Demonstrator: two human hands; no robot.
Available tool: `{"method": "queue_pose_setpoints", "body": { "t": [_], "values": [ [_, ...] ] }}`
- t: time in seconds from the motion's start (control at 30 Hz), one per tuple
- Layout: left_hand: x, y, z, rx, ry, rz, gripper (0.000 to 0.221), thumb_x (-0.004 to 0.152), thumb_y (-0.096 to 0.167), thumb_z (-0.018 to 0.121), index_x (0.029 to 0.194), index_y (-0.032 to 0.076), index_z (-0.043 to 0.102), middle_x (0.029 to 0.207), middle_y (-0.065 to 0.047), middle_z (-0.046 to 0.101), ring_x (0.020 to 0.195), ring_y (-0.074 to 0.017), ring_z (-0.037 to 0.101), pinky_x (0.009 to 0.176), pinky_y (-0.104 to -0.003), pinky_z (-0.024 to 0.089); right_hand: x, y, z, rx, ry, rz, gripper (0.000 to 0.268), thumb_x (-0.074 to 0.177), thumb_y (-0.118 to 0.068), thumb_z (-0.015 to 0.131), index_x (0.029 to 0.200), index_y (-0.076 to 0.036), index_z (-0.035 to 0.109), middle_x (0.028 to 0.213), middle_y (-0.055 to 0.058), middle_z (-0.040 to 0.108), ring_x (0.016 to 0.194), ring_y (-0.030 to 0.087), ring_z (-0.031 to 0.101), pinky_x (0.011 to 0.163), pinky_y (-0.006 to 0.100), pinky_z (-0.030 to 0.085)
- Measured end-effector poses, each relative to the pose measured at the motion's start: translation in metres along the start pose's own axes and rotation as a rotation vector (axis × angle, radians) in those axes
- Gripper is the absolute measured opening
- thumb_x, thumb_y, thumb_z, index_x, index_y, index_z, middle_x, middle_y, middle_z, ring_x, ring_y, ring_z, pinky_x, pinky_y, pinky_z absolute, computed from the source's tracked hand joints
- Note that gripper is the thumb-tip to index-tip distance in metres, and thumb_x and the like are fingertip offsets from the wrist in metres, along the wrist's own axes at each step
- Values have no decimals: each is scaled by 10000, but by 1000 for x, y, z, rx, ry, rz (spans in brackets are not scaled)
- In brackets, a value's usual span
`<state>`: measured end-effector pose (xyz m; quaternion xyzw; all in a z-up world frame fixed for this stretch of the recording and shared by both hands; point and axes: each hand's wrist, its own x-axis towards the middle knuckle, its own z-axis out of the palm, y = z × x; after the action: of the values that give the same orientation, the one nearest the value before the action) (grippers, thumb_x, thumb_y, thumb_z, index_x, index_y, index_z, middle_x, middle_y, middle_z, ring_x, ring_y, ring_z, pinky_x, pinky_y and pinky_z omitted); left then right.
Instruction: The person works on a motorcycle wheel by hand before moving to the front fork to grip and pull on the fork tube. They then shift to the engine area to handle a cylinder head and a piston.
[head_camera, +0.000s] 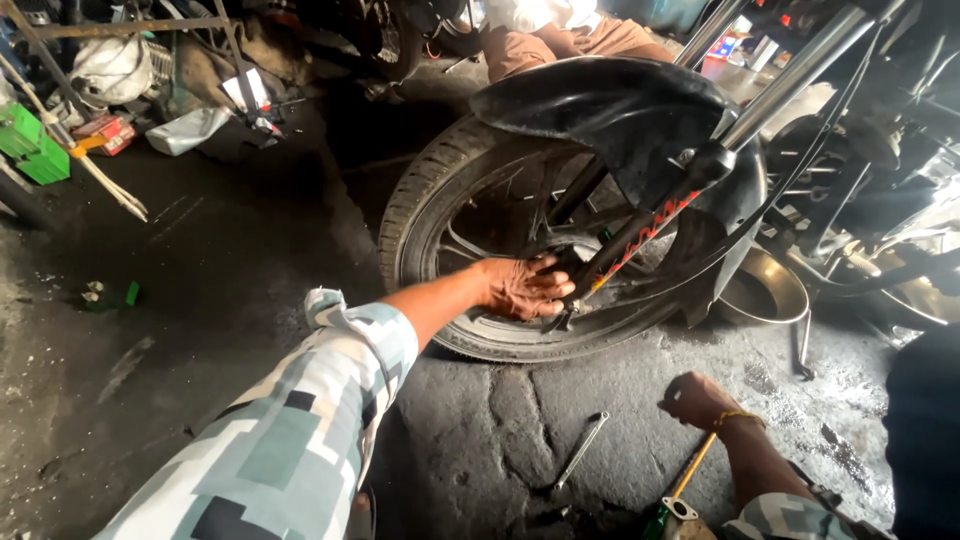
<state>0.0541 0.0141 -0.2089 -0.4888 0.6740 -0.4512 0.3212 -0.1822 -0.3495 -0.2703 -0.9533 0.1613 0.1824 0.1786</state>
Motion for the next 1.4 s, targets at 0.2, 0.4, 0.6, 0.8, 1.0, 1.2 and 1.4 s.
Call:
{"method": "queue_pose_setpoints", "body": {
  "t": [0.2, 0.4, 0.6, 0.8, 1.0, 1.2, 1.4],
  "values": [
    [8, -14, -6, -155, 303, -171, 439, 1007, 272, 557, 1407, 119, 462, 1599, -172, 369, 1506, -330, 352, 1270, -606, 254, -28, -95, -41, 336, 242, -231, 335, 889, -329, 738, 1125, -93, 716, 835, 107, 789, 732, 212, 736, 662, 346, 566],
    [15, -11, -15, -182, 317, -230, 494, 1034, 238, 551, 1495, 127, 410, 1694, -125, 293, 1562, -281, 290, 1287, -575, 168, -30, -138, -72, 1207, 86, -385, 415, 967, -295, 684, 1190, 49, 620, 945, 179, 748, 806, 253, 746, 698, 386, 616],
    [9, -17, -13, -161, 287, -214, 567, 1037, 227, 515, 1573, 142, 352, 1700, -127, 269, 1560, -286, 291, 1282, -554, 172, -56, -160, -106, 1038, -127, -467, 414, 928, -293, 666, 1162, 49, 681, 978, 192, 765, 874, 275, 762, 706, 397, 627],
    [-1, -13, -12, -206, 289, -225, 618, 1037, 239, 504, 1609, 139, 292, 1691, -168, 252, 1540, -308, 332, 1278, -524, 248, -50, -137, -112, 989, -67, -276, 475, 956, -355, 602, 1186, 49, 700, 958, 191, 788, 870, 271, 771, 682, 401, 631],
    [0, -15, -1, -172, 227, -219, 657, 1044, 248, 532, 1617, 86, 254, 1696, -214, 254, 1513, -337, 384, 1248, -514, 323, 3, -62, -63, 586, 115, -98, 383, 897, -316, 695, 1143, -30, 762, 890, 126, 803, 751, 221, 763, 592, 373, 600],
    [7, -27, -19, -318, 301, -255, 650, 974, 248, 582, 1583, 241, 357, 1687, -101, 281, 1488, -288, 360, 1220, -495, 326, 1, -11, -5, 66, -95, 100, 345, 892, -408, 763, 1032, -96, 812, 761, 59, 798, 615, 172, 728, 506, 315, 561],
    [29, -36, -35, -447, 370, -146, 242, 908, 303, 642, 1138, 267, 706, 1477, -35, 467, 1406, -251, 422, 1219, -529, 251, 11, 29, 15, 2, -211, 168, 421, 891, -441, 758, 1013, -42, 814, 773, 64, 793, 610, 178, 719, 516, 305, 573]
  ]
}}
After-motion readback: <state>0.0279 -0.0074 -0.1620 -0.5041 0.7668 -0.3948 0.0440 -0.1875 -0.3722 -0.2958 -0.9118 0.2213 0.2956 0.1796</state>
